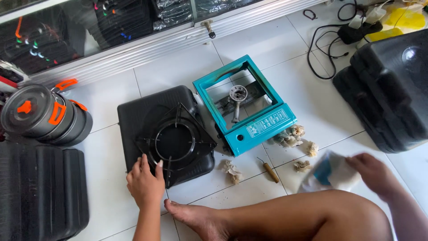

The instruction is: The person cleans a black metal stove grate with a white cloth while sitting on the floor, occasionally picking up the stove itself and a small metal pin.

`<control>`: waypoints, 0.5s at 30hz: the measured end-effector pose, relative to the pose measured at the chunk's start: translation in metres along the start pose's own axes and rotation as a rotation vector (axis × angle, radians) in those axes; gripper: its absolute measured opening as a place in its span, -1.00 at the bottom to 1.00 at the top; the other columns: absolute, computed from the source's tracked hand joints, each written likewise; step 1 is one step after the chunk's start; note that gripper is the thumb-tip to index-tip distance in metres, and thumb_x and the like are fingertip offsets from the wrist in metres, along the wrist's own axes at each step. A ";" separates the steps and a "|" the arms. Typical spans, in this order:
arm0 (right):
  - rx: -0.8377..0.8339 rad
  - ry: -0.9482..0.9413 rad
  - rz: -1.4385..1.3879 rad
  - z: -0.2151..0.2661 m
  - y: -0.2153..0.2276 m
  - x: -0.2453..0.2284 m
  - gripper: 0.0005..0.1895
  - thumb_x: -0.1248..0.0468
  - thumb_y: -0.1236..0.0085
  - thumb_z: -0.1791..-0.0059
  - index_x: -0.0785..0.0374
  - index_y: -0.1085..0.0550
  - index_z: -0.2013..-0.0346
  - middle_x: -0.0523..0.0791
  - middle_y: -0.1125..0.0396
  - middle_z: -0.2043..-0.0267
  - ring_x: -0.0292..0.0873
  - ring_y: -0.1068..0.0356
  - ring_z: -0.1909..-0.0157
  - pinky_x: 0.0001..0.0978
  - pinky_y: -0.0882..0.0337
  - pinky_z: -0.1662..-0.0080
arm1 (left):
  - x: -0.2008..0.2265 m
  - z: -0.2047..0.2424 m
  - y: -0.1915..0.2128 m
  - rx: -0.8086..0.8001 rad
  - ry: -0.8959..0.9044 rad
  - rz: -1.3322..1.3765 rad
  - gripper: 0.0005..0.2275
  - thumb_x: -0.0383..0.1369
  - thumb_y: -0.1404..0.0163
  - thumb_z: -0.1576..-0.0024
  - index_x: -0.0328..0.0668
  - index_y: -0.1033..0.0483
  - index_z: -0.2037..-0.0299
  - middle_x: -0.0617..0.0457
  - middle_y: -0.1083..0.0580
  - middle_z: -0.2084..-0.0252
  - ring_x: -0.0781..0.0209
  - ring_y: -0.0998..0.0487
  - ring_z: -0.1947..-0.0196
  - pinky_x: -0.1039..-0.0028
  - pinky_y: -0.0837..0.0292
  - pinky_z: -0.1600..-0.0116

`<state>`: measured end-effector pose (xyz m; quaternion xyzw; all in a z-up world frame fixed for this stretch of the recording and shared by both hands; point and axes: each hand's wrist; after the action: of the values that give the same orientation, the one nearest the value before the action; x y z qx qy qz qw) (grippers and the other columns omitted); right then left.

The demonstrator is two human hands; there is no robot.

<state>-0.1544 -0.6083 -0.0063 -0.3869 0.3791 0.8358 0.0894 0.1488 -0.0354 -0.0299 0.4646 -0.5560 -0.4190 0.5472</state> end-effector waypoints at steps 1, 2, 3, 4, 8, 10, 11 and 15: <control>0.002 0.002 0.002 0.010 -0.003 -0.033 -0.65 0.17 -0.11 -0.14 0.38 -0.36 0.41 0.04 -0.35 0.41 -0.11 -0.28 0.28 -0.04 -0.28 0.27 | 0.002 0.009 0.000 0.000 0.001 0.003 -0.41 0.12 0.15 -0.20 0.10 -0.33 -0.40 0.08 -0.36 -0.36 -0.15 -0.31 -0.29 -0.07 -0.31 -0.18; 0.062 0.022 0.121 0.020 -0.006 -0.066 -0.68 0.13 -0.11 -0.13 0.37 -0.46 0.30 0.03 -0.38 0.33 -0.10 -0.28 0.23 -0.13 -0.26 0.19 | 0.003 0.018 -0.001 0.066 -0.034 -0.029 -0.42 0.11 0.11 -0.19 0.08 -0.37 -0.37 0.07 -0.40 -0.32 -0.15 -0.37 -0.20 -0.03 -0.36 -0.11; 0.123 0.043 0.240 0.030 -0.008 -0.098 -0.66 0.09 -0.12 -0.12 0.36 -0.57 0.20 0.02 -0.41 0.26 -0.08 -0.29 0.17 -0.21 -0.24 0.11 | 0.005 0.027 -0.001 0.131 -0.068 -0.062 -0.44 0.09 0.07 -0.18 0.06 -0.42 -0.34 0.06 -0.45 -0.27 -0.16 -0.44 -0.12 0.01 -0.42 -0.05; 0.128 0.047 0.237 0.027 -0.016 -0.102 -0.66 0.09 -0.12 -0.12 0.36 -0.57 0.20 0.02 -0.41 0.26 -0.08 -0.29 0.17 -0.21 -0.24 0.11 | 0.005 0.032 0.000 0.137 -0.070 -0.058 -0.44 0.09 0.07 -0.18 0.06 -0.42 -0.34 0.06 -0.45 -0.27 -0.16 -0.44 -0.12 0.01 -0.42 -0.05; 0.058 0.286 -0.064 0.026 -0.055 -0.113 -0.76 0.14 -0.08 -0.15 0.27 -0.50 0.18 -0.05 -0.39 0.39 -0.16 -0.30 0.35 -0.31 -0.26 0.26 | -0.008 0.040 -0.007 0.072 -0.129 0.013 -0.41 0.07 0.07 -0.17 -0.06 -0.40 -0.34 -0.05 -0.43 -0.28 -0.19 -0.45 -0.12 0.04 -0.36 -0.15; -0.046 0.322 -0.307 0.043 -0.080 -0.119 -0.80 0.20 -0.05 -0.15 0.32 -0.47 0.15 -0.03 -0.39 0.36 -0.18 -0.31 0.34 -0.39 -0.29 0.27 | -0.010 0.044 -0.001 0.095 -0.181 0.104 -0.41 0.04 0.01 -0.13 -0.14 -0.42 -0.30 -0.13 -0.44 -0.27 -0.26 -0.48 -0.11 -0.05 -0.33 -0.14; -0.147 0.282 -0.420 0.058 -0.092 -0.126 -0.80 0.18 -0.04 -0.15 0.27 -0.47 0.19 -0.08 -0.40 0.36 -0.22 -0.31 0.37 -0.41 -0.29 0.28 | -0.004 0.050 0.011 0.166 -0.243 0.273 -0.51 -0.09 -0.01 -0.17 -0.21 -0.44 -0.23 -0.17 -0.45 -0.23 -0.22 -0.47 -0.15 -0.03 -0.29 -0.19; -0.415 -0.012 -0.633 0.112 -0.143 -0.143 -0.79 0.18 0.00 -0.15 0.26 -0.43 0.26 -0.09 -0.22 0.48 -0.21 -0.15 0.50 -0.38 -0.14 0.46 | 0.042 0.105 0.073 -0.046 -0.324 0.907 -0.66 -0.41 -0.05 -0.12 -0.17 -0.48 -0.13 -0.01 -0.52 -0.13 0.10 -0.51 -0.17 0.36 -0.36 -0.28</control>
<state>-0.0577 -0.4095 0.0616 -0.4897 0.0627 0.8282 0.2652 0.0409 -0.0653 0.0450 0.0918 -0.7713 -0.2172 0.5912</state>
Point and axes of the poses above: each hand's wrist, its own z-axis away from the middle knuckle, its own y-axis out of the back of the hand, x = y × z
